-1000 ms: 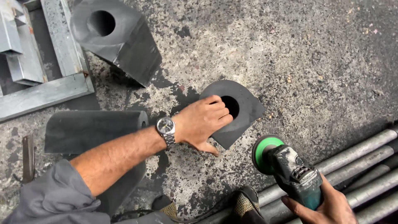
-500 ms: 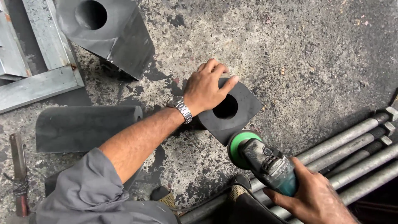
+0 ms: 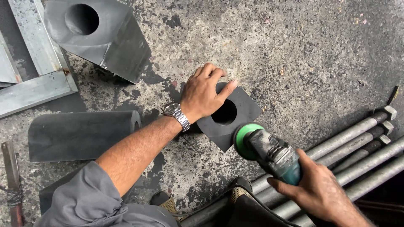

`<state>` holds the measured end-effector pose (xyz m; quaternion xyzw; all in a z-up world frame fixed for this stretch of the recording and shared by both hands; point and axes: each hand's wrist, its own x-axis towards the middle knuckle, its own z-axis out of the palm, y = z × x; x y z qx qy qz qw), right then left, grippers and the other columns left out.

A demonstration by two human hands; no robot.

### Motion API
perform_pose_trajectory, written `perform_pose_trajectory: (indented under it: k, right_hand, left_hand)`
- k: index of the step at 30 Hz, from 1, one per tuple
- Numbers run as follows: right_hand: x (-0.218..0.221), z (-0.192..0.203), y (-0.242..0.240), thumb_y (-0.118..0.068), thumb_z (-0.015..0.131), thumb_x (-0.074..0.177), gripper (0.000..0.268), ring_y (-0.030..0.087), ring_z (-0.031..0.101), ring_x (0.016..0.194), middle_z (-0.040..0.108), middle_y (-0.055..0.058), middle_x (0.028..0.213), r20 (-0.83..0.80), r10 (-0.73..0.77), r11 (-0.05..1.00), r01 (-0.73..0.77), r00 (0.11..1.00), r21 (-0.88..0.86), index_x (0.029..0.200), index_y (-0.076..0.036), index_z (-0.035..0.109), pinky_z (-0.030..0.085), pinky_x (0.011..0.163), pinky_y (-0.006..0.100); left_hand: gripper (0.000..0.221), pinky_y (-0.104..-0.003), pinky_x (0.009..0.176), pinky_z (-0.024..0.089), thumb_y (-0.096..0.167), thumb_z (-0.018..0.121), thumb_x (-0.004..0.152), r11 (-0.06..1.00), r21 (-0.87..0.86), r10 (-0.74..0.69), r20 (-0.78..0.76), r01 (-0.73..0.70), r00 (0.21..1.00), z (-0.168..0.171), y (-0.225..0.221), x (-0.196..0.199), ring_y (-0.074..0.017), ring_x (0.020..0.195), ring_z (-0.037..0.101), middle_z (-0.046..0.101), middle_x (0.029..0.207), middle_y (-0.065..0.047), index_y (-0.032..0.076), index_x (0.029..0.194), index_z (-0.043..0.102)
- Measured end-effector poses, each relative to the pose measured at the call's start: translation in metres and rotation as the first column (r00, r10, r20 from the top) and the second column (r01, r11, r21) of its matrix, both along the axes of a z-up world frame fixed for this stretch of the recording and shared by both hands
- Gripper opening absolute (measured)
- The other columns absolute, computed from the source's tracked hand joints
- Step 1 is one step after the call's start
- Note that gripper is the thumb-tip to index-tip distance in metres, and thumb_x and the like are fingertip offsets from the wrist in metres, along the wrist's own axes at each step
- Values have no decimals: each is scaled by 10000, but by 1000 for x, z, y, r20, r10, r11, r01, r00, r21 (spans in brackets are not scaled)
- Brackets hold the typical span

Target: The recorder is using an angle grinder to smooth or shape large black rubber or plastic industrial blocks.

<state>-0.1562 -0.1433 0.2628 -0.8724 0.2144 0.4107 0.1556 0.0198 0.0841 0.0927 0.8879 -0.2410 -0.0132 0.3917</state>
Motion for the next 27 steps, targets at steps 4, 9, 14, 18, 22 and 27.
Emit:
perform_pose_trajectory:
  k: [4,9,14,18,22,27]
  right_hand:
    - [5,2,-2,-395,899,733,673,289,739,876,740,146,890,-14,-145,984,143,989,-103,1263,-97,609,595,803,433]
    - [-8,-8,-7,-421,899,680,940,252,775,846,770,141,855,-135,37,999,-41,990,-21,1454,-115,462,625,776,402]
    - [1,-3,-10,-397,884,652,899,239,803,809,794,122,820,-43,29,1000,-29,999,-10,1417,-115,504,614,775,392]
    - [-6,-8,-14,-401,913,686,818,236,751,838,766,128,848,-76,-30,999,28,997,-21,1344,-82,547,626,763,395]
    - [-1,-1,-4,-422,904,725,856,217,779,870,807,156,856,-262,27,999,-36,965,-30,1416,-136,489,645,809,381]
    - [-4,-9,-17,-388,901,708,750,244,747,927,752,128,953,-19,-64,997,63,998,-38,1314,-81,583,623,849,392]
  left_hand:
    - [600,-411,804,538,610,495,1019,1000,1,-11,-13,11,1000,0,0,0,-247,983,627,593,1081,-100,49,1125,680]
    - [607,-408,806,538,612,485,1020,1000,-10,-27,-43,27,999,-1,1,-1,-245,992,627,593,1087,-104,47,1133,676]
    - [608,-415,821,536,612,481,1025,1000,-11,-24,-25,24,999,1,-1,-1,-251,1003,625,595,1088,-106,49,1141,679]
    - [614,-421,832,535,618,480,1029,1000,-15,-21,-19,21,1000,1,0,-1,-258,1018,624,598,1097,-109,48,1143,678]
    - [618,-427,835,533,620,480,1024,1000,-17,-22,-27,22,999,1,1,1,-264,1021,624,601,1097,-111,49,1147,682]
    - [622,-423,828,535,617,477,1024,999,-14,-29,-35,29,999,2,0,2,-261,1015,626,600,1095,-115,41,1147,678]
